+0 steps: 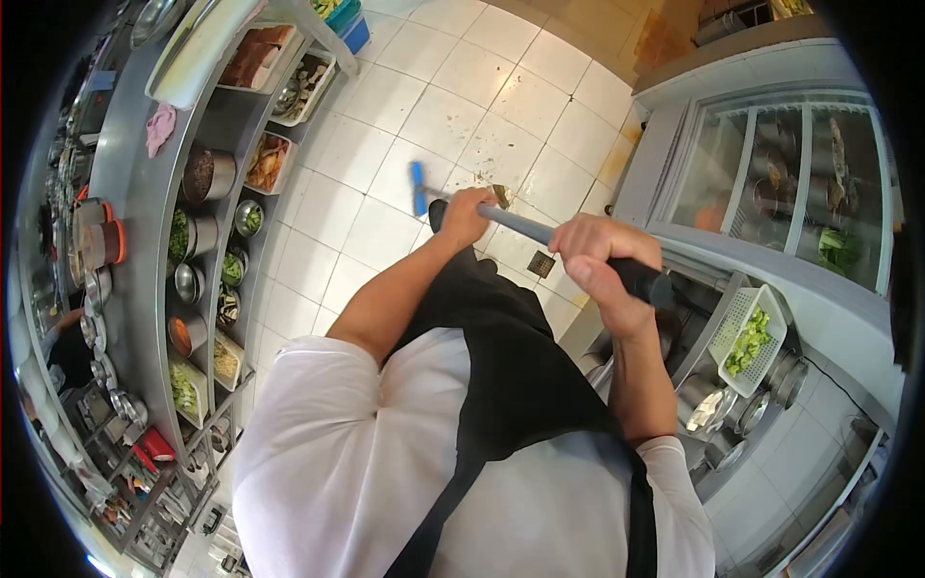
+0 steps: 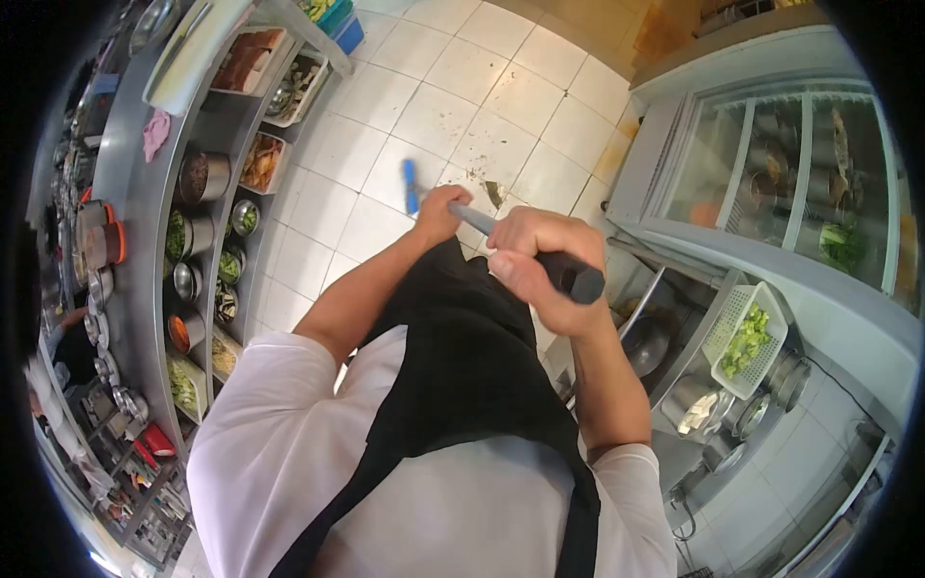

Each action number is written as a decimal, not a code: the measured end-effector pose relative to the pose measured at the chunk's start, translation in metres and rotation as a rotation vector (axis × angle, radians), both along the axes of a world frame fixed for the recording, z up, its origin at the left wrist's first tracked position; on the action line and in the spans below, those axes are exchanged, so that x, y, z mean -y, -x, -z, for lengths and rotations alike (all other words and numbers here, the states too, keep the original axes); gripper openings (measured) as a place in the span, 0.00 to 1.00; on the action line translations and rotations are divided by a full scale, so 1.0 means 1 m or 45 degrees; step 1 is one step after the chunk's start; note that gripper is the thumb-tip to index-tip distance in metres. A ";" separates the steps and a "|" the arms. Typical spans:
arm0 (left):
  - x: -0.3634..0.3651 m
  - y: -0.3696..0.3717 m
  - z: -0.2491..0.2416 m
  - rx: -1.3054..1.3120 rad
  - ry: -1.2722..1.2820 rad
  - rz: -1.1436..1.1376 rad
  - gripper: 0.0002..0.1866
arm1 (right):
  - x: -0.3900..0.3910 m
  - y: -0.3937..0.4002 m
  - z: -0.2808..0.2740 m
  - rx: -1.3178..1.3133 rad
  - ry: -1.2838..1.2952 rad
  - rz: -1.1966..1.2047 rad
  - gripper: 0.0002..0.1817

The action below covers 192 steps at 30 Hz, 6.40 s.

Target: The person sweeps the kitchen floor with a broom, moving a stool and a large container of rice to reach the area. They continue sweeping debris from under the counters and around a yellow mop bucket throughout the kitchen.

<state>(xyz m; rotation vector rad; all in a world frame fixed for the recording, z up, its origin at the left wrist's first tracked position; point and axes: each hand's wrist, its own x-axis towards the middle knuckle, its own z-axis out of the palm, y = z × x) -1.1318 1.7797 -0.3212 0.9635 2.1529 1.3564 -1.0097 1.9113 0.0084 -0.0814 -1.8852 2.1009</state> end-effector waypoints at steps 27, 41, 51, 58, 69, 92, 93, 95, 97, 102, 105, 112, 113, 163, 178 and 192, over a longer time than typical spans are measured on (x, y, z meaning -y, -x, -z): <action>-0.003 -0.031 -0.247 1.082 -0.088 0.918 0.13 | 0.073 -0.148 0.297 1.498 -0.423 0.704 0.12; -0.040 0.070 -0.282 0.827 -0.308 0.776 0.11 | 0.053 -0.027 0.353 1.333 -0.377 0.956 0.11; -0.062 0.171 -0.358 0.442 -0.565 0.867 0.15 | -0.037 0.162 0.276 1.158 -0.380 0.699 0.12; -0.053 0.182 -0.326 0.867 -0.405 0.808 0.14 | 0.015 0.053 0.261 1.535 -0.449 0.794 0.13; -0.091 0.118 -0.259 0.908 0.303 1.507 0.09 | 0.149 -0.038 0.383 1.490 -0.210 1.237 0.06; -0.144 0.248 -0.373 0.587 -0.332 0.984 0.15 | -0.026 0.232 0.286 1.142 -0.084 0.929 0.12; -0.151 0.243 -0.369 0.586 -0.311 0.973 0.15 | -0.032 0.231 0.288 1.159 -0.055 0.925 0.11; -0.168 0.232 -0.370 0.483 -0.316 0.964 0.15 | -0.051 0.240 0.295 1.064 -0.104 0.946 0.08; -0.179 0.225 -0.373 0.398 -0.291 0.953 0.15 | -0.084 0.257 0.300 0.955 -0.134 0.958 0.07; -0.218 0.199 -0.382 0.180 -0.350 0.984 0.15 | -0.152 0.271 0.304 0.744 -0.182 0.919 0.05; -0.228 0.201 -0.412 0.231 -0.439 0.910 0.16 | -0.177 0.241 0.256 0.823 -0.259 0.794 0.06; -0.256 0.169 -0.380 0.628 -0.448 0.800 0.14 | -0.187 0.081 0.251 1.312 -0.412 0.652 0.11; -0.263 0.154 -0.363 0.661 -0.352 0.739 0.14 | -0.189 0.055 0.265 1.383 -0.420 0.681 0.11; -0.241 0.330 -0.325 0.620 -0.216 0.627 0.08 | -0.209 0.206 0.314 1.322 -0.654 0.397 0.10; -0.263 0.400 -0.360 0.449 -0.462 0.624 0.15 | -0.210 0.398 0.305 1.045 -0.385 0.526 0.10; -0.295 0.363 -0.325 0.561 -0.343 0.555 0.12 | -0.253 0.310 0.337 1.192 -0.495 0.606 0.12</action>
